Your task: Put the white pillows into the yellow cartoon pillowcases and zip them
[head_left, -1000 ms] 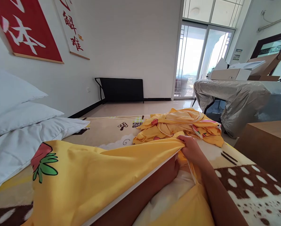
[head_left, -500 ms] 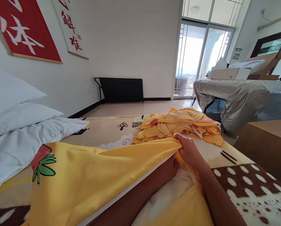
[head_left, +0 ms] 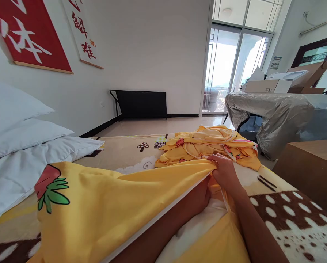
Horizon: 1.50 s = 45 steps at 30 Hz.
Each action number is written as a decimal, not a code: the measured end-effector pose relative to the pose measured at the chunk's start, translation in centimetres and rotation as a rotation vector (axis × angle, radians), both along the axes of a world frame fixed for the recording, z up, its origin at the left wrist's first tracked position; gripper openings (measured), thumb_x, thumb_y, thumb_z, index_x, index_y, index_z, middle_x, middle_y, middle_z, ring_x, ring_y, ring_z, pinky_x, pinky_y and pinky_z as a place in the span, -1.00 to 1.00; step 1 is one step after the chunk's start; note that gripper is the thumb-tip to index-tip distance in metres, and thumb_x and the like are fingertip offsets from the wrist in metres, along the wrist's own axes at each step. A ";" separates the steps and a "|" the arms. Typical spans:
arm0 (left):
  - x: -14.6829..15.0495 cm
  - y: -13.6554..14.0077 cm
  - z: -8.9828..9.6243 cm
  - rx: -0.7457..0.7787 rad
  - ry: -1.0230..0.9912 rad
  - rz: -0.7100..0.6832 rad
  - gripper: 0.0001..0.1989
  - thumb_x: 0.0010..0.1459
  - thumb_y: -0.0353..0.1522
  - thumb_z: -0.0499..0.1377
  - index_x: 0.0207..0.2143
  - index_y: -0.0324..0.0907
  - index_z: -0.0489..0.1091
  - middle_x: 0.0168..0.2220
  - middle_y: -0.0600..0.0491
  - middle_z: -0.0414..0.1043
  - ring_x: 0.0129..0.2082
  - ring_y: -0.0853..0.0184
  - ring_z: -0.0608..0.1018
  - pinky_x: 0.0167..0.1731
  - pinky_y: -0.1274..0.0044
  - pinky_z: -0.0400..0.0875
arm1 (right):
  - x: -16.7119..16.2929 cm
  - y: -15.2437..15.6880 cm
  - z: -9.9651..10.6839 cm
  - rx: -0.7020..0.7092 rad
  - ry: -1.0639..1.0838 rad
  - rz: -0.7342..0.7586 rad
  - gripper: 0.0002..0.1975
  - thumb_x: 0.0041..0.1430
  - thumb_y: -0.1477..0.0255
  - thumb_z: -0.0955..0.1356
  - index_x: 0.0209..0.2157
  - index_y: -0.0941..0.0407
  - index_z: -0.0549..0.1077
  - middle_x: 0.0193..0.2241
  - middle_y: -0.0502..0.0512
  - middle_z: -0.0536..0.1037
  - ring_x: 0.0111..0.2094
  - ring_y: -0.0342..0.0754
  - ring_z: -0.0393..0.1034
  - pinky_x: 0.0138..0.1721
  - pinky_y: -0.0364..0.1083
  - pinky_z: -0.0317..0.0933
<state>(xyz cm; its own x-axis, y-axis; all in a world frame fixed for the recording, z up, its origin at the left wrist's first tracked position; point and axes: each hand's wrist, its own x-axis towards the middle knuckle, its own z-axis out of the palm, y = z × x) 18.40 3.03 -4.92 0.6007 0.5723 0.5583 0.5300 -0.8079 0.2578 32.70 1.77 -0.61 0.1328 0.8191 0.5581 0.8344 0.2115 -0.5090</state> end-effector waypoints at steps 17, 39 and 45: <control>-0.5 -0.3 -0.8 -0.216 -0.047 -0.080 -0.50 0.11 -0.33 0.02 0.13 -0.18 0.24 0.10 -0.08 0.34 0.13 0.13 0.35 0.20 0.23 0.14 | 0.9 -0.2 0.4 -0.260 -0.101 0.040 -0.74 -0.20 0.62 0.22 -0.47 0.10 0.45 -0.45 0.07 0.52 -0.37 -0.09 0.35 -0.34 -0.20 0.07; -1.4 -1.2 0.2 0.182 0.063 0.034 -0.64 0.24 -0.30 -0.04 0.05 0.08 0.33 0.05 0.07 0.40 0.05 0.21 0.42 0.22 0.23 0.12 | 0.9 -0.9 1.1 -0.266 -0.074 0.155 -0.92 -0.25 0.56 0.22 -0.66 0.15 0.32 -0.69 -0.07 0.27 -0.55 -0.21 0.02 -0.52 -0.21 -0.13; -1.2 -1.6 0.8 0.179 0.078 0.037 -0.68 0.24 -0.32 -0.06 -0.03 -0.01 0.38 0.10 0.02 0.35 0.06 0.16 0.41 0.21 0.18 0.11 | 0.7 -1.0 1.1 -0.265 -0.095 0.139 -0.88 -0.23 0.60 0.22 -0.66 0.15 0.35 -0.68 -0.05 0.33 -0.55 -0.19 0.06 -0.52 -0.20 -0.12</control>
